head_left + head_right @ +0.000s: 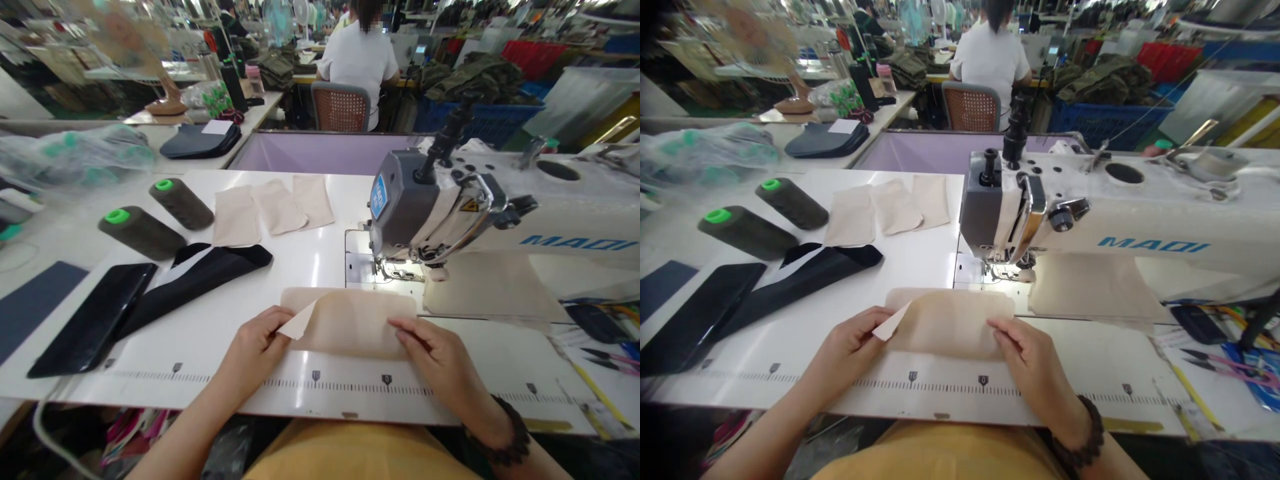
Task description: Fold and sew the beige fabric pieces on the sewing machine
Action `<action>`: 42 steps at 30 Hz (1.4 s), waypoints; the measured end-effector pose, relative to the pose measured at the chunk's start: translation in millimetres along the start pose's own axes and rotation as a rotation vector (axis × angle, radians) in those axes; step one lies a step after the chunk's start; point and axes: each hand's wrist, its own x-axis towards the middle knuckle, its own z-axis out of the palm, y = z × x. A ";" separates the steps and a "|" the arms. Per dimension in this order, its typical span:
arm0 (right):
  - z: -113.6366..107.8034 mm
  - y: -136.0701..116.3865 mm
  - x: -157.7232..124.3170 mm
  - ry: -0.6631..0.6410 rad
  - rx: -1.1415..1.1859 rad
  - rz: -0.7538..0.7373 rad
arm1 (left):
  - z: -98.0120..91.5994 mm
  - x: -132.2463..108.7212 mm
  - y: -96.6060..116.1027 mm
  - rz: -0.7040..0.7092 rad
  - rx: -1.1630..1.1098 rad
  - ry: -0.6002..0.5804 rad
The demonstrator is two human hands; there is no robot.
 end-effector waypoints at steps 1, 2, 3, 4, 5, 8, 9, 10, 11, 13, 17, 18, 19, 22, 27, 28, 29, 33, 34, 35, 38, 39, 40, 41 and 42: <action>1.9 -0.1 1.9 0.015 -0.017 0.001 | 2.5 -1.0 -2.6 -0.030 0.002 0.047; 3.4 -0.2 3.6 0.023 -0.030 -0.004 | 4.9 -2.4 -5.1 -0.057 -0.008 0.092; 4.5 -0.1 4.8 0.026 -0.042 -0.007 | 7.0 -4.0 -7.2 -0.069 -0.022 0.135; 5.2 0.0 5.7 0.027 -0.051 -0.009 | 8.5 -5.5 -8.9 -0.054 -0.028 0.168; 5.5 0.4 6.1 0.026 -0.057 -0.006 | 9.3 -6.6 -9.9 -0.011 -0.016 0.182; 5.4 2.1 5.9 0.019 -0.055 0.022 | 8.1 -6.6 -9.9 0.152 0.120 0.178; 5.3 2.6 5.5 0.016 -0.051 0.030 | 7.2 -5.5 -9.3 0.183 0.163 0.182; 5.4 3.1 5.2 0.016 -0.048 0.033 | 6.3 -4.1 -8.7 0.198 0.196 0.191; 5.6 3.5 5.0 0.018 -0.045 0.034 | 5.6 -2.5 -8.2 0.203 0.220 0.212; 6.3 3.9 4.9 0.023 -0.038 0.028 | 5.1 0.3 -8.0 0.215 0.257 0.253; 7.2 3.6 6.0 0.033 -0.030 0.020 | 5.5 2.9 -8.5 0.252 0.291 0.299; 7.0 3.2 6.3 0.035 -0.032 0.021 | 5.6 3.1 -8.6 0.249 0.299 0.298; 6.6 2.7 6.3 0.036 -0.037 0.024 | 5.6 3.2 -8.9 0.245 0.307 0.293; 4.0 0.5 4.9 0.029 -0.060 0.037 | 5.5 3.5 -10.7 0.231 0.337 0.271; 1.0 -2.1 2.5 0.019 -0.111 0.021 | 5.3 4.5 -15.0 0.271 0.408 0.267; 1.3 -2.5 3.0 0.021 -0.118 0.015 | 5.1 4.6 -15.2 0.280 0.424 0.272; 1.9 -2.7 3.9 0.024 -0.125 0.012 | 4.9 4.6 -15.1 0.287 0.438 0.279; 5.3 -2.9 8.6 0.034 -0.131 0.012 | 5.1 4.8 -13.8 0.303 0.461 0.301; 6.0 -2.5 9.5 0.030 -0.127 0.014 | 5.4 5.0 -13.6 0.302 0.459 0.304; 6.5 -2.0 10.1 0.025 -0.121 0.017 | 5.8 5.3 -13.6 0.298 0.456 0.308; 7.0 0.0 10.9 0.013 -0.104 0.032 | 6.8 6.4 -13.8 0.292 0.448 0.303; 6.8 0.5 11.0 0.014 -0.100 0.038 | 6.9 6.6 -13.8 0.289 0.451 0.296; 6.7 0.9 11.3 0.013 -0.096 0.044 | 7.0 6.8 -13.7 0.286 0.456 0.291; 6.5 1.0 11.7 0.012 -0.093 0.048 | 7.0 6.8 -13.6 0.285 0.463 0.289; 6.3 1.0 12.1 0.012 -0.090 0.051 | 6.9 6.7 -13.4 0.284 0.472 0.290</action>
